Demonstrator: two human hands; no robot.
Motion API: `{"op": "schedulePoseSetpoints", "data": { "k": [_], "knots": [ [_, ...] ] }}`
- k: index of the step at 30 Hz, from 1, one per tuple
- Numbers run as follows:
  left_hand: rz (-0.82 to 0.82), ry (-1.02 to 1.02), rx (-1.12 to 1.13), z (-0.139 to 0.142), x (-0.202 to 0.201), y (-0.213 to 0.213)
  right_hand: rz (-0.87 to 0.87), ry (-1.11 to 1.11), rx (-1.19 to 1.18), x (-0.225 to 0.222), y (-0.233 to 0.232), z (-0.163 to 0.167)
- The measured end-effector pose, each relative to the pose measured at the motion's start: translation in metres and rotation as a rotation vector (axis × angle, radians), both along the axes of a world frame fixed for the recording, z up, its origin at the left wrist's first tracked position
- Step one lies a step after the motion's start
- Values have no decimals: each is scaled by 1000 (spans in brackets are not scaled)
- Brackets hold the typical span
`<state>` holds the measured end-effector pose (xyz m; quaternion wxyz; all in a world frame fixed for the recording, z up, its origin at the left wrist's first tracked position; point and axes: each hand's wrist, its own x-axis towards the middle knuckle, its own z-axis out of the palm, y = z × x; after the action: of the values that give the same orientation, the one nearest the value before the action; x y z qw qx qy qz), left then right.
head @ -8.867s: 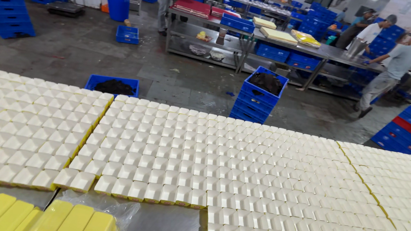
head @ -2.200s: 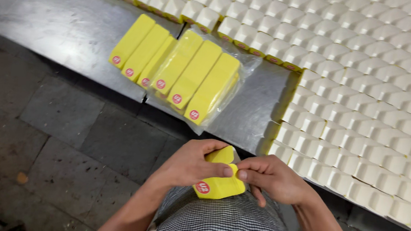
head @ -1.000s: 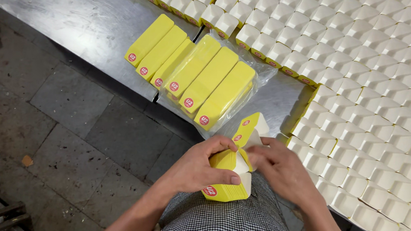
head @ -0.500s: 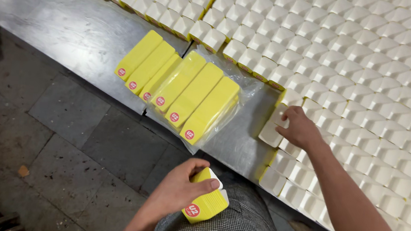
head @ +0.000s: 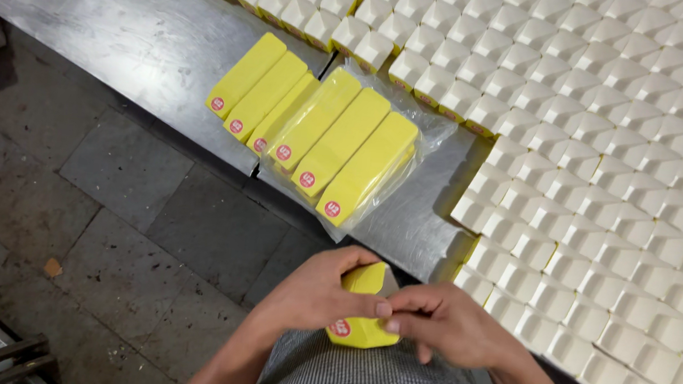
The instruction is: The person holds a stack of yellow foam pieces and repeatedly presses a white foam block onto a yellow piece to assemble it, then places the assembled block onto a large grid of identical blocks on the metal table. Occasionally the person reaches across the table to reposition blocks in the grid.
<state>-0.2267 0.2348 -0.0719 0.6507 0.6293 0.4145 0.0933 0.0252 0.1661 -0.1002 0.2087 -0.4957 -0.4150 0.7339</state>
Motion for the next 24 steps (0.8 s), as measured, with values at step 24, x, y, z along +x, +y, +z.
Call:
{"op": "schedulePoseSetpoints", "data": {
  "k": [24],
  "knots": [
    [144, 58, -179, -11, -23, 0, -461, -785, 332, -17, -9, -44]
  ]
}}
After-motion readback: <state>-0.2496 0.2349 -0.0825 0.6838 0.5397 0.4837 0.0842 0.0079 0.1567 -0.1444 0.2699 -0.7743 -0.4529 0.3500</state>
